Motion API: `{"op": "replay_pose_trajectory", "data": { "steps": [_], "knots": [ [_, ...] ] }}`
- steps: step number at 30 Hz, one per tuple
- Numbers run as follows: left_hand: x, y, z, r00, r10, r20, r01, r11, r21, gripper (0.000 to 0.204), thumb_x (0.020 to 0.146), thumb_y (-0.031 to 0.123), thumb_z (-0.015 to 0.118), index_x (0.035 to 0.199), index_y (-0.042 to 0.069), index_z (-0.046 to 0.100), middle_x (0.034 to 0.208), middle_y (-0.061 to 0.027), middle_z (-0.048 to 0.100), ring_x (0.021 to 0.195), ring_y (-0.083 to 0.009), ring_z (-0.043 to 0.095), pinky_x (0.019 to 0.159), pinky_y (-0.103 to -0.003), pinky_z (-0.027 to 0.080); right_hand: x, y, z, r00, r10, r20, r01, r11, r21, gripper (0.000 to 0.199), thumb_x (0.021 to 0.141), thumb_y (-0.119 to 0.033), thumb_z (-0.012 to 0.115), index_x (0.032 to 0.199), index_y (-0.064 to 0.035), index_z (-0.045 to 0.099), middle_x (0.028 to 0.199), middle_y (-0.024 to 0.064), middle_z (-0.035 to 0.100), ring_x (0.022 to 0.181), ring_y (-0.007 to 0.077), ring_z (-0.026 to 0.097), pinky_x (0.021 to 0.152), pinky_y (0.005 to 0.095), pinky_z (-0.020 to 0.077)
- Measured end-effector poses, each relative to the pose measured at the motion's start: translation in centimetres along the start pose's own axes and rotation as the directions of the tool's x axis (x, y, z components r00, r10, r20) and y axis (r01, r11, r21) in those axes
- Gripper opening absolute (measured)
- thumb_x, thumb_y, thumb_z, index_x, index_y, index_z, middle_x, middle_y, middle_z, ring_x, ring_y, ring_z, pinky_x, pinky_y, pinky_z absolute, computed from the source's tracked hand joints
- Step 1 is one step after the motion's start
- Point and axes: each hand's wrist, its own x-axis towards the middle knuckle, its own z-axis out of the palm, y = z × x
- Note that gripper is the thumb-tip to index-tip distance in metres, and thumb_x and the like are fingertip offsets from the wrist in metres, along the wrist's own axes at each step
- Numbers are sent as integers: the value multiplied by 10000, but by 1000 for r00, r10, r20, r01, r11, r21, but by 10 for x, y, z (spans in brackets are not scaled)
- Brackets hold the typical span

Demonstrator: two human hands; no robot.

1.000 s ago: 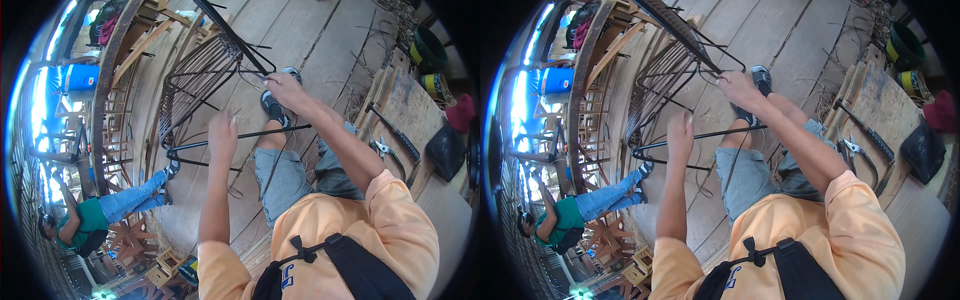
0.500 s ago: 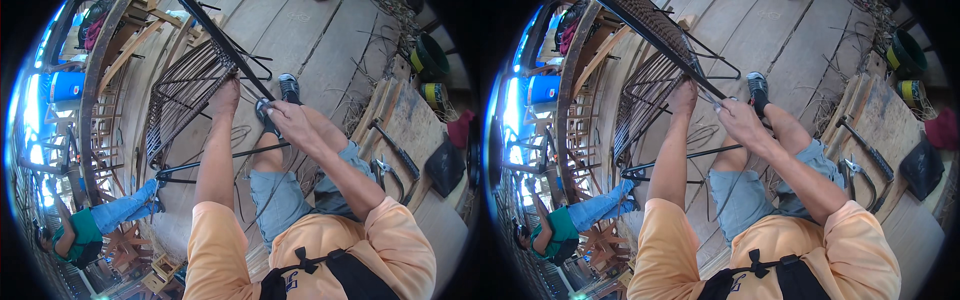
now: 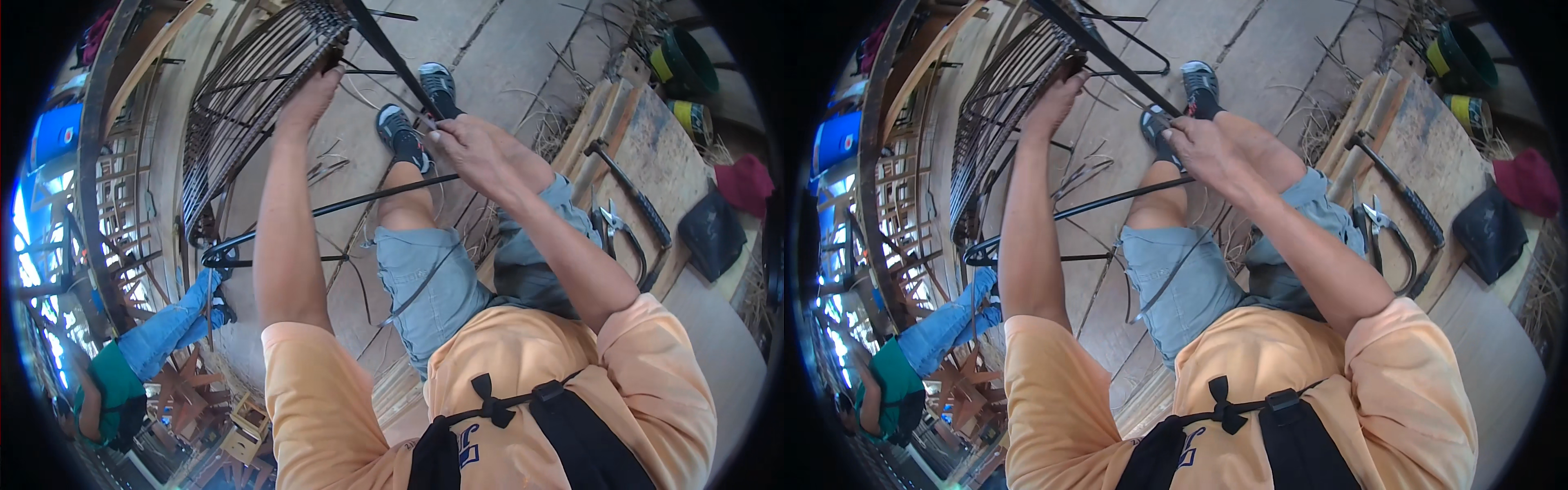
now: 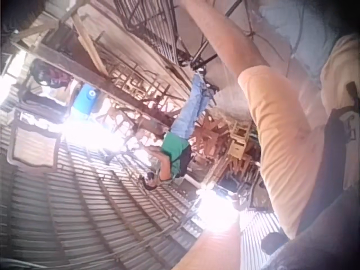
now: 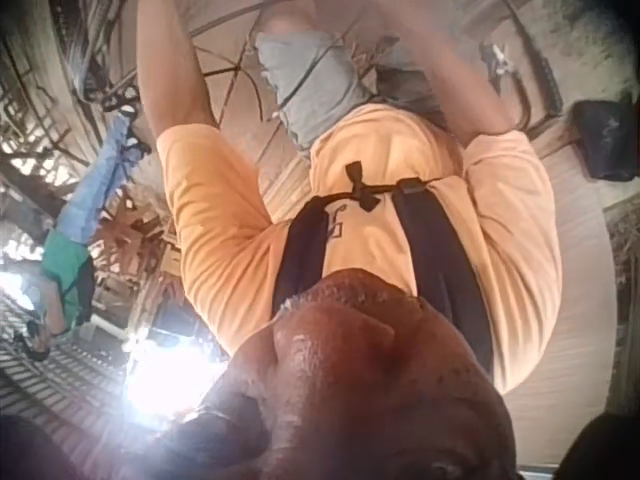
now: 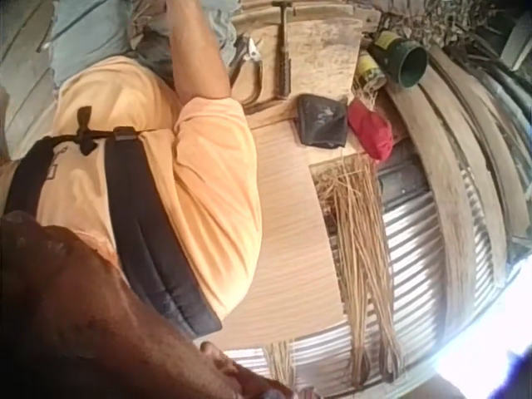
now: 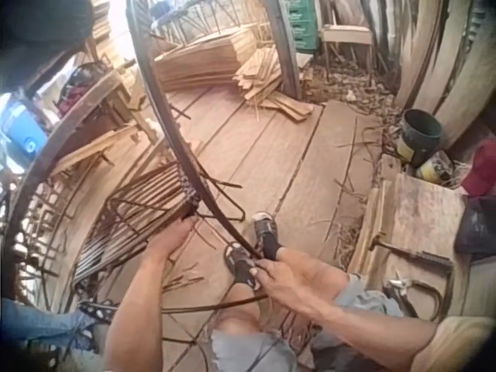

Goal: Weaving synthetic rattan or similar material onto a metal chair frame in a workshop.

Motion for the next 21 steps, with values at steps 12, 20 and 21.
{"op": "replay_pose_trajectory", "data": {
  "steps": [12,20,21],
  "knots": [
    [12,21,-13,956,-241,169,282,912,-298,371,776,458,643,877,102,662,680,33,544,644,-79,457,596,-241,344,25,6,55,949,-255,-185,120,834,-538,272,859,-134,453,1085,17,447,898,219,582,793,380,585,724,449,471],
    [11,15,-1,985,-154,79,173,893,-415,267,834,350,632,925,98,632,724,40,516,663,-63,401,619,-204,318,117,-35,52,946,-207,-250,97,916,-390,189,826,-141,466,873,15,562,905,223,586,876,382,591,677,441,464],
    [10,19,-3,983,-168,78,186,889,-419,266,836,340,632,938,94,632,732,37,522,666,-63,403,623,-204,323,118,-30,56,945,-207,-252,96,916,-391,189,826,-141,466,873,15,562,905,223,586,876,382,591,677,441,464]
  ]
}}
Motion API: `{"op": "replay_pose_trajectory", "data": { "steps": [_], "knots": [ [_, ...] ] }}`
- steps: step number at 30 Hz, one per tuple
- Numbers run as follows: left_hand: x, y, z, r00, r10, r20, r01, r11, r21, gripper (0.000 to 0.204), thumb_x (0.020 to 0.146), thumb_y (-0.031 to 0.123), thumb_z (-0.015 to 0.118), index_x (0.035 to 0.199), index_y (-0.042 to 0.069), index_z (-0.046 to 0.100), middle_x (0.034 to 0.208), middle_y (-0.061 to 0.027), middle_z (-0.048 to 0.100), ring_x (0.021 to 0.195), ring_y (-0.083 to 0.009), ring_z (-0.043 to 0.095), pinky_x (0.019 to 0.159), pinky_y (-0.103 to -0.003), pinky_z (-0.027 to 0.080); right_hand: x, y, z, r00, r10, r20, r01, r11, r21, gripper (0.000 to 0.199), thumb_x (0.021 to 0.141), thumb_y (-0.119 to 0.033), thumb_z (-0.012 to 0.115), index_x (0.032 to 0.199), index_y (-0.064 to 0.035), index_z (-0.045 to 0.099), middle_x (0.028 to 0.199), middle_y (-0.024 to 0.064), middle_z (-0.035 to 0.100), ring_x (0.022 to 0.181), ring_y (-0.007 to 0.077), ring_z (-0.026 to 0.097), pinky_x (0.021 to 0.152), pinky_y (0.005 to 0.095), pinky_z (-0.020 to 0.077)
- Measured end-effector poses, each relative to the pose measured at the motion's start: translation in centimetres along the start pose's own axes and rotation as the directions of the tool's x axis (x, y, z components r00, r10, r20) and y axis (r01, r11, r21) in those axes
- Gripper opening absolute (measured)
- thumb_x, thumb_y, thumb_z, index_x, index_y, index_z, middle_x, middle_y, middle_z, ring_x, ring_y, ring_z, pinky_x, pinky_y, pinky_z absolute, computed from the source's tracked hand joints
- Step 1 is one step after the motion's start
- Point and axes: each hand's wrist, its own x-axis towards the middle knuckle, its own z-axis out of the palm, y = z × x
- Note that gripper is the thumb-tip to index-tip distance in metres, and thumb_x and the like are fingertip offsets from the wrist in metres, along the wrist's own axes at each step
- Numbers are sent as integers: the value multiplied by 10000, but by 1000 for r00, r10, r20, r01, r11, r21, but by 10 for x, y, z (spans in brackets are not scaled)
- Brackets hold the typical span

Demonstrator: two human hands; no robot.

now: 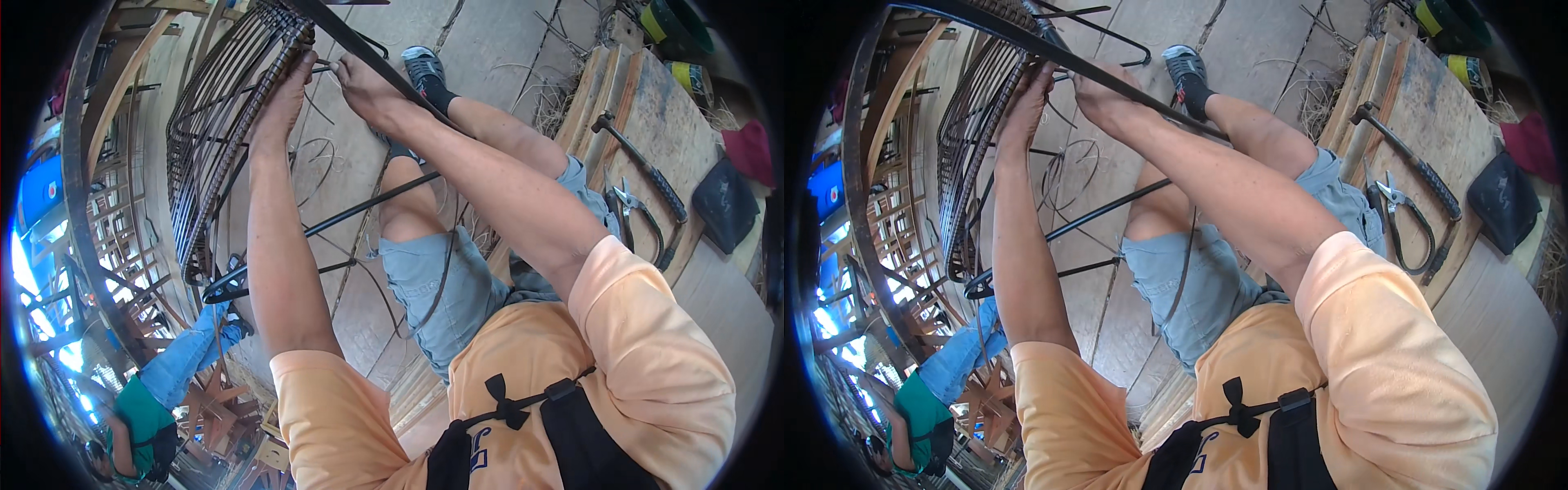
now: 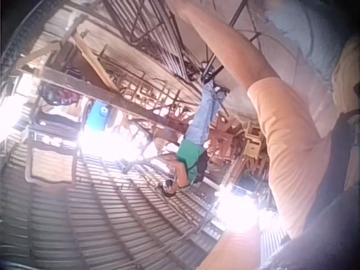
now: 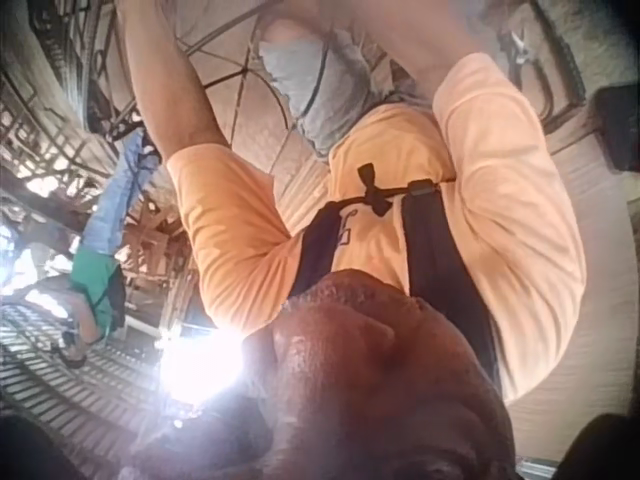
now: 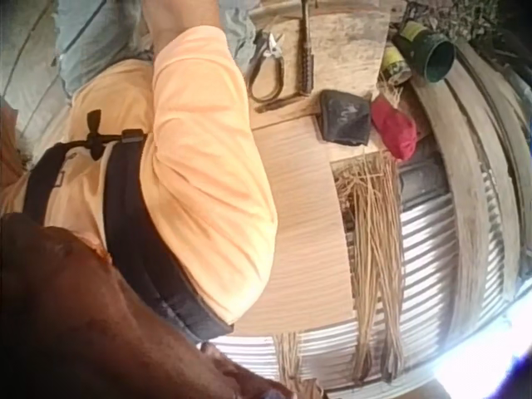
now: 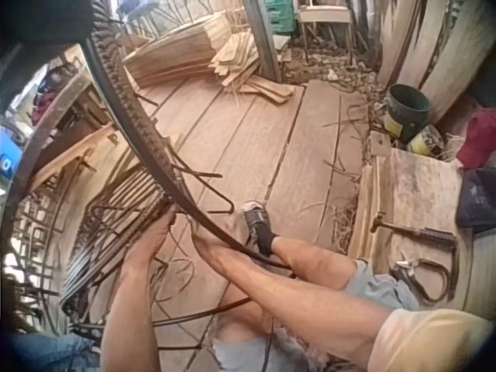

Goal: Weaving synthetic rattan or similar material onto a metal chair frame in a workshop.

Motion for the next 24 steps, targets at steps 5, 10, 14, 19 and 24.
{"op": "replay_pose_trajectory", "data": {
  "steps": [5,10,14,19,24],
  "knots": [
    [-9,16,-2,999,-32,11,31,998,56,324,842,354,621,1016,81,620,746,26,545,677,-62,417,646,-202,349,-11,2,16,982,180,-64,-113,818,563,243,870,-225,462,830,-5,557,680,144,513,647,270,523,542,366,411],
    [-54,38,2,980,193,-41,-141,832,537,305,903,183,431,1123,0,535,1115,-207,551,1086,-344,490,918,-375,375,-37,-51,-12,856,344,387,-290,-300,909,52,847,-119,498,811,-84,512,560,-61,328,455,42,300,376,191,219],
    [-99,83,-4,930,366,10,-285,708,646,211,816,61,520,1012,17,583,1021,-141,583,949,-310,553,818,-401,429,-43,-51,-23,932,246,267,-189,-301,935,114,874,-144,482,923,-52,530,579,-62,342,467,29,301,386,174,230],
    [-84,116,-26,830,545,116,-366,377,851,258,780,73,583,1038,58,586,998,-87,568,926,-276,509,826,-376,392,-57,-67,-42,965,171,197,-169,-165,972,150,876,-157,469,939,-38,535,628,-57,390,512,26,356,420,163,280],
    [-62,111,-22,844,515,153,-413,439,798,269,809,117,558,1070,54,574,1059,-121,560,966,-294,527,796,-391,431,-70,-84,-74,975,115,193,-178,-125,976,234,889,-170,469,1048,-14,538,632,-55,401,525,26,375,431,174,305]
  ]
}}
